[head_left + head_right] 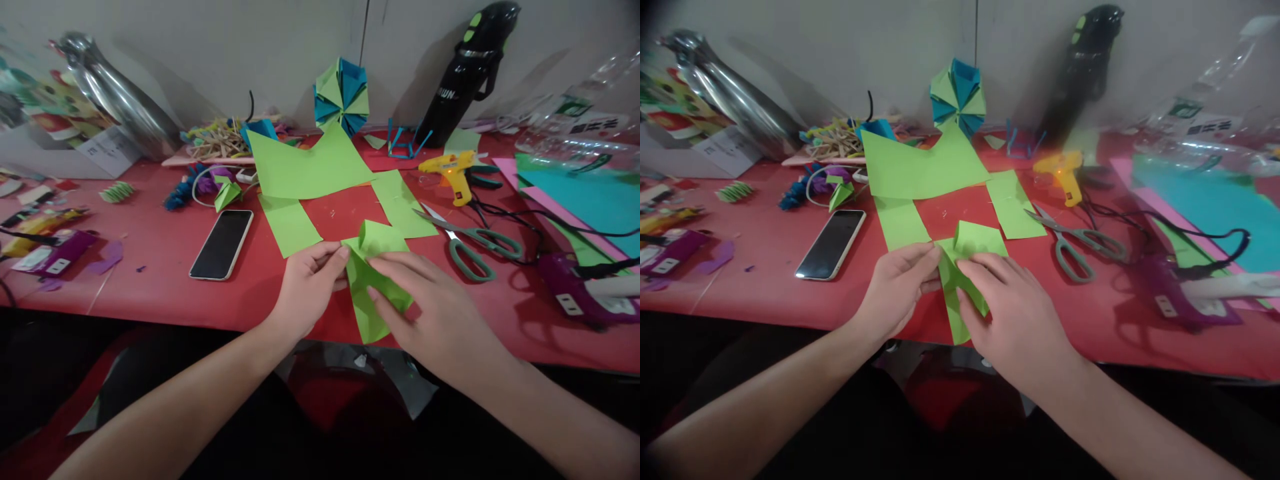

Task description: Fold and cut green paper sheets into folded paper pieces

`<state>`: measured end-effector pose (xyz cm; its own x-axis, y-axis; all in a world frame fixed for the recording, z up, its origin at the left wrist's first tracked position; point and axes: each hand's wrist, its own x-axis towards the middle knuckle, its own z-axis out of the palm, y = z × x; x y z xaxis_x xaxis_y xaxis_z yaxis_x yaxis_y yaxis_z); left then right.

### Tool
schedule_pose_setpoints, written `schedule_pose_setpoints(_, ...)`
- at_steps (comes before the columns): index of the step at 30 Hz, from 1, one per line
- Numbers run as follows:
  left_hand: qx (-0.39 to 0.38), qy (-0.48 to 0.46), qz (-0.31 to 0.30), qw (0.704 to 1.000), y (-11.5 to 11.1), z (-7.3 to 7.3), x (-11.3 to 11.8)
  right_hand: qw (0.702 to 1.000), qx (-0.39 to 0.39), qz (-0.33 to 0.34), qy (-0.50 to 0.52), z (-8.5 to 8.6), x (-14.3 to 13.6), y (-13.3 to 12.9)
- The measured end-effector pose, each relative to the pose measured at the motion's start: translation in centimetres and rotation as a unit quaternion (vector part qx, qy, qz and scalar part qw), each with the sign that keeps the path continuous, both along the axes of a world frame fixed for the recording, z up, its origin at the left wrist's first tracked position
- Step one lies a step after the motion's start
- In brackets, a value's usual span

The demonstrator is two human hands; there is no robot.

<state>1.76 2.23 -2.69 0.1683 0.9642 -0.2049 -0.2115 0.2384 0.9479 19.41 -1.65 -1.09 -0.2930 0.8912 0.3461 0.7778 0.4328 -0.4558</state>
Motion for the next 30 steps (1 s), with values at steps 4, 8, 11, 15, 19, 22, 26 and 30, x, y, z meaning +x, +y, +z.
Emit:
schedule_pose_setpoints(4, -0.026, -0.023, 0.014, 0.999, 0.0, 0.0, 0.0, 1.000, 0.014, 0.007, -0.012, -0.1, 0.1, 0.0)
schedule_pose_setpoints(8, -0.031, -0.030, 0.015, 0.999, -0.1, 0.0, 0.1, 1.000, 0.007, -0.006, 0.025, 0.1, 0.5, 0.2)
schedule_pose_setpoints(11, -0.050, -0.051, 0.019, 0.997, -0.2, 0.2, 0.3, 1.000, 0.026, -0.004, 0.013, 0.1, 0.5, 0.2)
schedule_pose_setpoints(15, -0.071, -0.083, 0.037, 0.993, -0.2, 0.5, 0.5, 0.996, 0.058, 0.015, -0.071, 0.1, 0.2, 0.0)
schedule_pose_setpoints(19, -0.075, -0.131, 0.035, 0.988, -0.3, 0.9, 0.5, 0.987, 0.097, 0.025, -0.127, 0.1, -0.2, -0.4)
schedule_pose_setpoints(22, -0.053, -0.128, 0.026, 0.990, -0.3, 0.8, 0.4, 0.984, 0.107, 0.027, -0.143, 0.1, -0.5, -0.6)
schedule_pose_setpoints(26, -0.021, -0.092, 0.021, 0.995, -0.4, 0.5, 0.2, 0.988, 0.102, 0.033, -0.110, 0.3, -0.4, -0.6)
schedule_pose_setpoints(30, 0.021, -0.061, 0.053, 0.997, -0.3, 0.4, -0.1, 0.994, 0.100, 0.004, 0.045, 1.0, 0.5, -0.1)
